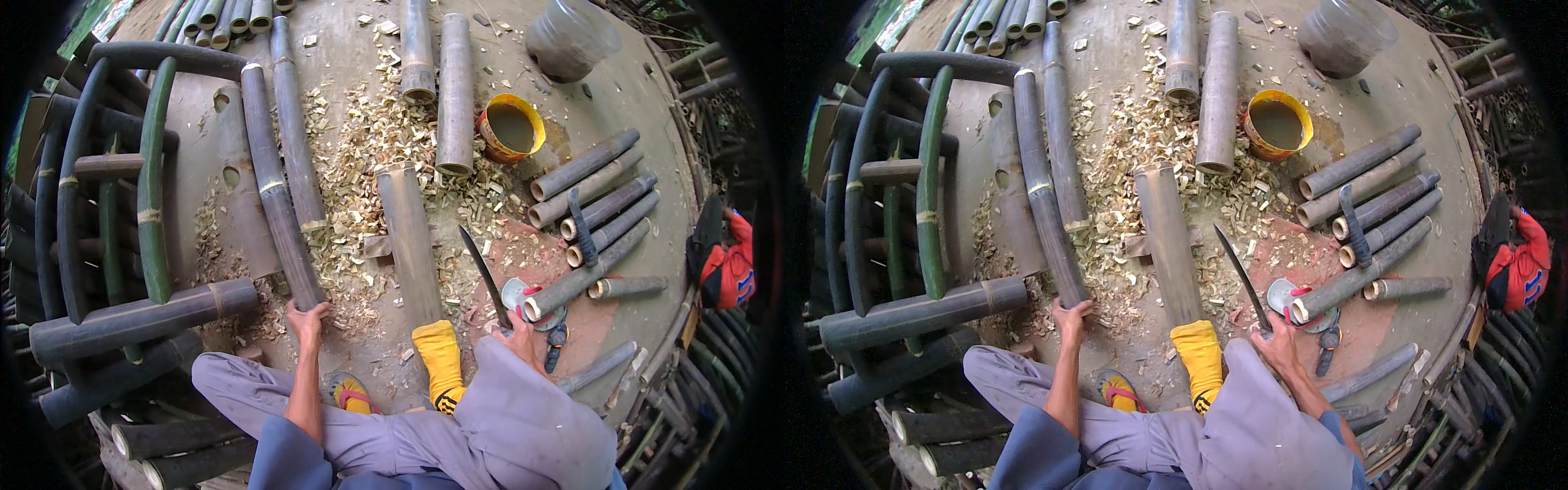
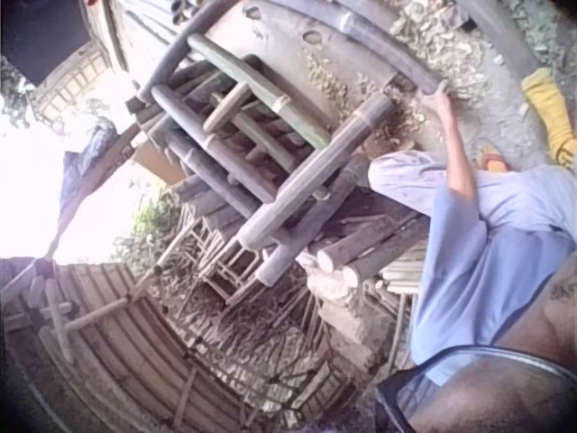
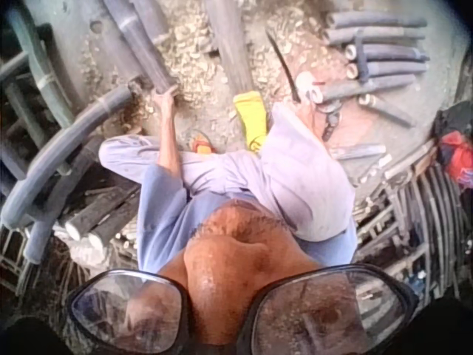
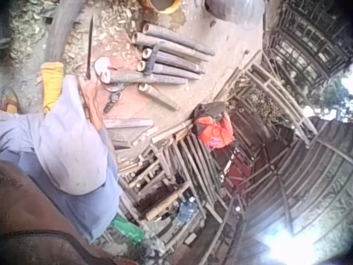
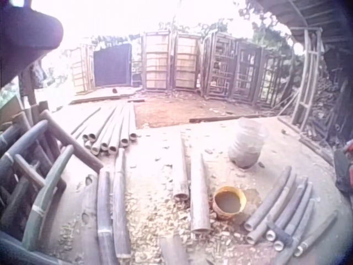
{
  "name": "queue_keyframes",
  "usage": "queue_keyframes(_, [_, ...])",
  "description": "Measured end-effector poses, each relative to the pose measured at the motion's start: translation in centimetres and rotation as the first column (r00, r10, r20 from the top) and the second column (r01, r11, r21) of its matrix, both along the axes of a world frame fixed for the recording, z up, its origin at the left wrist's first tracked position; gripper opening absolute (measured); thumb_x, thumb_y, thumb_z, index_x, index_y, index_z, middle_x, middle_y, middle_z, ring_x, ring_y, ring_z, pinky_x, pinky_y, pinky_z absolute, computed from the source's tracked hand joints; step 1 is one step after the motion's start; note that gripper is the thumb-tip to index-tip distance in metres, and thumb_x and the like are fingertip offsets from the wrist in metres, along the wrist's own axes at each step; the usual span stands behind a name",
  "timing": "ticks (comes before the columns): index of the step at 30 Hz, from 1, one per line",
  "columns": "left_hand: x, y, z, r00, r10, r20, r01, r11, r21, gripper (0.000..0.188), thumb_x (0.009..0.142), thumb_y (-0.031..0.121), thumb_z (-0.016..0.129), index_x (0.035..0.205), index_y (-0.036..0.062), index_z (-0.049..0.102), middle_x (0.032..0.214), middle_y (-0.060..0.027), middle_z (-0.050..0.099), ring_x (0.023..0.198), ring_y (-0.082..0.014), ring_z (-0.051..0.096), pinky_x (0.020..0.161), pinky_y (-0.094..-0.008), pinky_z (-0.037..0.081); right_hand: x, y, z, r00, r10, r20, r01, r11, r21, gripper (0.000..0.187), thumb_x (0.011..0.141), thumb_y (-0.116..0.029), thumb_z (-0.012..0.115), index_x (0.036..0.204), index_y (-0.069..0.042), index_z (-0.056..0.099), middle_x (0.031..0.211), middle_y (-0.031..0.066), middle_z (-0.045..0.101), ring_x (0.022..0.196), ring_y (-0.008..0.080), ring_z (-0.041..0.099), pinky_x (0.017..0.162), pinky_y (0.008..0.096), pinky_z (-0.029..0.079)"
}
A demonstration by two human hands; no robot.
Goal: The person carves a rectangular slot into a bamboo pole by striking a machete with a wooden mallet and cleans the interior of the hole with a hook-shaped tool.
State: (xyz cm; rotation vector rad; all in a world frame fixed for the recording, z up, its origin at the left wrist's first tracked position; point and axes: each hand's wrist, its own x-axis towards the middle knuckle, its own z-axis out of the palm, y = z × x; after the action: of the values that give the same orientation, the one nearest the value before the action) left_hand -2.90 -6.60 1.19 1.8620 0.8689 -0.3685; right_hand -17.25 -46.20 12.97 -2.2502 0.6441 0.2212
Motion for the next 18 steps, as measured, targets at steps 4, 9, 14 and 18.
queue_keyframes(4, [2.2,-0.5,2.2,0.970,-0.041,0.240,-0.069,0.899,0.433,0.083,0.064,0.011,0.076,0.135,-0.0024,0.035,0.131,-0.0245,0.041,0.119,-0.0357,0.042,0.101,-0.0443,0.034,-0.6,0.0,-0.9,1.000,-0.004,0.018,0.003,1.000,0.004,0.021,0.072,-0.013,0.067,0.083,0.001,0.055,0.062,0.0160,0.055,0.054,0.0257,0.056,0.052,0.0384,0.043])
queue_keyframes(9, [-3.9,-12.2,4.0,0.932,-0.320,0.170,0.305,0.946,0.111,0.092,0.065,0.025,0.083,0.137,-0.0036,0.033,0.134,-0.0230,0.040,0.122,-0.0319,0.043,0.104,-0.0406,0.035,-0.5,0.9,-1.2,0.997,-0.077,-0.017,0.077,0.997,-0.028,0.022,0.071,-0.013,0.067,0.085,0.001,0.057,0.062,0.0150,0.058,0.054,0.0221,0.058,0.052,0.0371,0.044])
queue_keyframes(14, [-2.8,-18.4,2.1,0.959,-0.249,0.134,0.281,0.778,-0.562,0.064,0.062,0.019,0.083,0.114,-0.0017,0.051,0.099,-0.0102,0.063,0.089,-0.0200,0.061,0.081,-0.0335,0.050,0.3,2.2,-2.1,0.993,-0.117,-0.023,0.119,0.990,0.082,0.021,0.071,-0.012,0.068,0.087,-0.001,0.060,0.062,0.0127,0.059,0.054,0.0189,0.059,0.052,0.0363,0.046])
queue_keyframes(18, [-2.9,-20.2,2.6,0.942,-0.268,0.203,0.324,0.884,-0.337,0.054,0.062,0.016,0.081,0.106,-0.0007,0.055,0.093,-0.0083,0.064,0.083,-0.0187,0.062,0.076,-0.0324,0.051,-1.0,2.1,-3.4,0.984,-0.178,-0.006,0.177,0.972,0.152,0.019,0.071,-0.011,0.068,0.088,-0.004,0.061,0.061,0.0085,0.060,0.053,0.0173,0.058,0.051,0.0345,0.045])
